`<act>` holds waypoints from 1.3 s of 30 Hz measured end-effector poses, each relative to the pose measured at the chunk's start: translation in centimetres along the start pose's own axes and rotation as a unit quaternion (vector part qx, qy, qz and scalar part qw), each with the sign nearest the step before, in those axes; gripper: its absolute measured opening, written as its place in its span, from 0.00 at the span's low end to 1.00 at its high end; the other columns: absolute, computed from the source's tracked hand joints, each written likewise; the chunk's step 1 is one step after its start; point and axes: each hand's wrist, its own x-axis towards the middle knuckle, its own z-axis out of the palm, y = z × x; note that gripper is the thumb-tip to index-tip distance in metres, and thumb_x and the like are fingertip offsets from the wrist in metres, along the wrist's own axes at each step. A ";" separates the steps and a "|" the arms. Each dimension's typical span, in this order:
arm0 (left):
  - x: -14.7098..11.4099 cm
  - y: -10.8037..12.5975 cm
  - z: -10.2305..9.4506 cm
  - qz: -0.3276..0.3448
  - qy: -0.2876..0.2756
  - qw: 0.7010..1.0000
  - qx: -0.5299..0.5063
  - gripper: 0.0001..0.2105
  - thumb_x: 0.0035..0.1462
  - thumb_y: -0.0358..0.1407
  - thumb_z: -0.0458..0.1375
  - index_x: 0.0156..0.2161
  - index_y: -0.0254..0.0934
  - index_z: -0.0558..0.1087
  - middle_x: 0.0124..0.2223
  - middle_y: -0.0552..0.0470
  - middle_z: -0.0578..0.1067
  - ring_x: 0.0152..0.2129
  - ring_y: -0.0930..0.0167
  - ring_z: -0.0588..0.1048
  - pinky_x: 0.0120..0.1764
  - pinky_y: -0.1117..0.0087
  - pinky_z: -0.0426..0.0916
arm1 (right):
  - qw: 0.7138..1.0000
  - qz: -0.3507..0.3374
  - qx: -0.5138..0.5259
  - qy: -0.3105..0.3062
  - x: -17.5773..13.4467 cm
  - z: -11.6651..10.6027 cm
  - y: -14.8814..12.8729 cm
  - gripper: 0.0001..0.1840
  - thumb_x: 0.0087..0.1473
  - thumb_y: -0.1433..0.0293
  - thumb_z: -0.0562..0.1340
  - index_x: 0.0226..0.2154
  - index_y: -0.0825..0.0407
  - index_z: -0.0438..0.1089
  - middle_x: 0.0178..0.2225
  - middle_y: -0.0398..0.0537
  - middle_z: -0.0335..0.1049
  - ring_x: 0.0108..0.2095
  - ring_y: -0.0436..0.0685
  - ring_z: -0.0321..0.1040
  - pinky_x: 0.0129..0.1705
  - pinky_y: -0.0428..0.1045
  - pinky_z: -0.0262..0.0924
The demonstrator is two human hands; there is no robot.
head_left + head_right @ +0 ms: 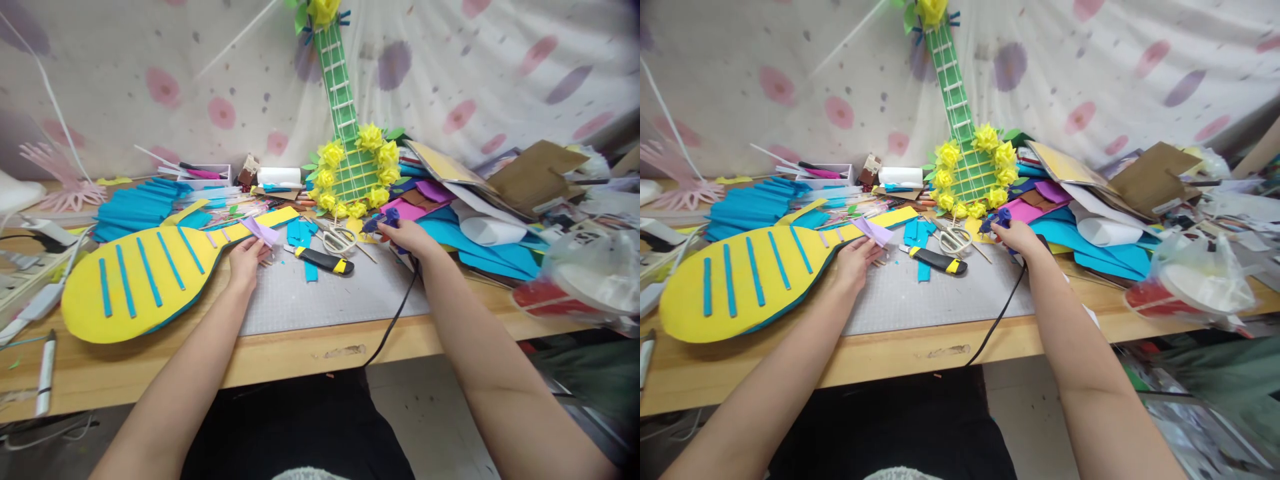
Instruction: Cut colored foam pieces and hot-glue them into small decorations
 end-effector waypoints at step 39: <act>0.0 0.1 -0.2 -0.037 -0.037 0.999 -0.011 0.06 0.43 0.27 0.62 0.31 0.30 0.73 0.28 0.48 0.76 0.23 0.73 0.75 0.34 0.70 0.70 | 0.921 -0.232 0.270 -0.158 -3.6 2.3 -7.3 0.19 0.45 0.55 0.62 0.31 0.55 0.68 0.25 0.47 0.68 0.20 0.46 0.58 0.20 0.43 0.53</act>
